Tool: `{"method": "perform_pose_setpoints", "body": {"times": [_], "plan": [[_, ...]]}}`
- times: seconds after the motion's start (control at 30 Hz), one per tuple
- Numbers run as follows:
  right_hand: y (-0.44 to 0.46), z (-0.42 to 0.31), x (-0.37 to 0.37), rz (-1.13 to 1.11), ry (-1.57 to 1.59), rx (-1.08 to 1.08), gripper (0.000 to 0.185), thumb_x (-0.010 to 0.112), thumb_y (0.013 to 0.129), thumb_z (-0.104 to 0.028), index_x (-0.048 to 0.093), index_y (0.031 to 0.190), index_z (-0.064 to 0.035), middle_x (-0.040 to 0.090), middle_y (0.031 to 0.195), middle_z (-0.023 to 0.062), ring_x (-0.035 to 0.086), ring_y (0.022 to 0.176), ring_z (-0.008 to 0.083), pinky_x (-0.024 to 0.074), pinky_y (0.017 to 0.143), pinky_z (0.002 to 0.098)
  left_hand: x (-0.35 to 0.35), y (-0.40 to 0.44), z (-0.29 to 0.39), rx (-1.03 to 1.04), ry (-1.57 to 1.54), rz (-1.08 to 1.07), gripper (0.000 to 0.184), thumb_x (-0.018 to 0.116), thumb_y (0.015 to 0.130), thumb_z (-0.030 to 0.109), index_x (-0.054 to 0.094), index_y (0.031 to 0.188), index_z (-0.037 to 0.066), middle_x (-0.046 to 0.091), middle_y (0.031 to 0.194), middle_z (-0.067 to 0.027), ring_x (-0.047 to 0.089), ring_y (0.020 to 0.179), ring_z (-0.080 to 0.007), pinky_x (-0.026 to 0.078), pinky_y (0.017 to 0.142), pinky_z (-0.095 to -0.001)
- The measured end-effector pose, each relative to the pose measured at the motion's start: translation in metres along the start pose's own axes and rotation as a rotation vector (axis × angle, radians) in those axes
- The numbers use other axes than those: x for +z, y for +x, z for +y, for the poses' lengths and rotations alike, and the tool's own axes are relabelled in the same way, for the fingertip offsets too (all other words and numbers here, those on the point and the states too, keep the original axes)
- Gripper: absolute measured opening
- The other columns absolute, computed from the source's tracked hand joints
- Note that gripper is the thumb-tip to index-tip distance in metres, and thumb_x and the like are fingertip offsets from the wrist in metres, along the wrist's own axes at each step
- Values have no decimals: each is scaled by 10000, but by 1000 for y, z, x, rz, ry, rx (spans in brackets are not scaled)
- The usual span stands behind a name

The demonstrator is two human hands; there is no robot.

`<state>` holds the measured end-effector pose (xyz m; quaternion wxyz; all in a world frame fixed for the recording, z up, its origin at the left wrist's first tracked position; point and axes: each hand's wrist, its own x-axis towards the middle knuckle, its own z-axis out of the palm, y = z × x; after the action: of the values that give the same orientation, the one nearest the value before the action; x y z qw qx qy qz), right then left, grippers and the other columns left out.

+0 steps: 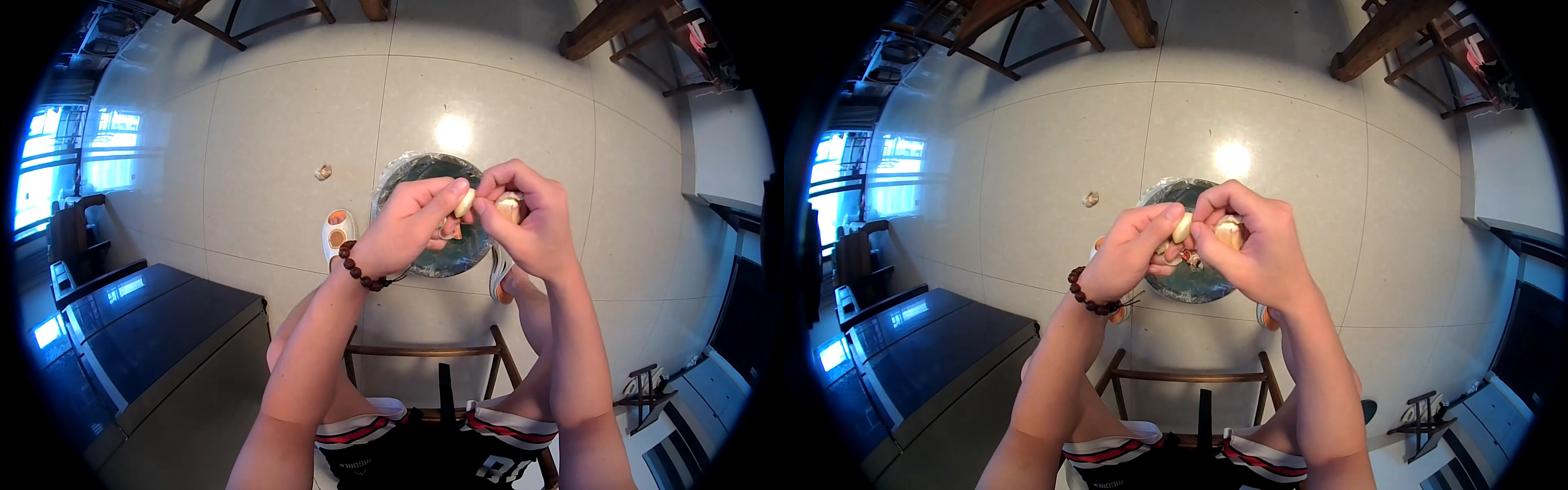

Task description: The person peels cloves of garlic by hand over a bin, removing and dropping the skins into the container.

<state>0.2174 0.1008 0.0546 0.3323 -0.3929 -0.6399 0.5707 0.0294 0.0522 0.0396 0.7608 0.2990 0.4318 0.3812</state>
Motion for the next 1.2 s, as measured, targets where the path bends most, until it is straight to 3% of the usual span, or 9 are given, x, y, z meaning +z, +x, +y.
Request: {"method": "perform_pose_setpoints", "body": {"times": [0.13,0.2,0.53,0.7,0.8,0.87,0.97,1.2], "plan": [[-1,6,1,3,-18,-20,91,707,837,-17,632,888,-6,664,736,29,606,685,73,486,623,235,-2,1,-1,-19,-15,12,405,451,1091,402,611,935,64,501,756,62,386,624,-1,341,556,-181],[0,6,2,8,-24,-37,93,708,834,-19,631,885,-9,662,737,27,600,685,70,481,620,235,-1,3,-4,-10,-21,57,338,449,1100,323,589,961,48,493,755,27,323,588,-15,279,512,-198],[-1,5,0,-1,-49,-32,91,703,823,-16,630,876,-15,659,731,30,601,679,71,484,618,237,-3,4,-5,34,-24,48,309,443,1103,303,586,990,53,480,755,40,322,591,-10,282,516,-192],[-1,8,-2,-10,-68,-29,90,698,823,-20,629,881,-14,657,725,20,595,678,64,480,617,233,-1,2,-1,50,-36,153,331,440,1104,275,640,1124,11,436,744,53,320,603,-10,284,515,-189],[1,8,-3,-1,-89,99,86,692,821,-47,630,869,-10,651,715,32,583,660,76,473,607,250,-7,6,-10,43,-40,252,353,448,1102,271,643,1195,-8,418,738,57,327,618,-14,289,514,-187],[3,12,-7,-115,-306,223,98,683,825,-96,647,857,-11,657,689,75,607,608,145,481,597,297,-11,7,-12,39,-47,267,350,454,1100,270,642,1191,-12,420,737,57,332,623,-15,290,514,-186],[3,21,-5,-179,-465,325,89,664,803,-79,646,835,2,601,626,50,514,540,97,419,524,282,-11,8,-13,33,-60,290,345,465,1097,267,639,1190,-16,423,737,57,339,628,-14,289,513,-184],[3,33,-6,-181,-564,288,106,673,812,-86,668,855,11,595,594,99,528,513,142,434,524,319,-6,9,-14,-3,-83,311,335,476,1094,261,629,1214,-11,426,734,59,341,628,-12,286,511,-183]]}}
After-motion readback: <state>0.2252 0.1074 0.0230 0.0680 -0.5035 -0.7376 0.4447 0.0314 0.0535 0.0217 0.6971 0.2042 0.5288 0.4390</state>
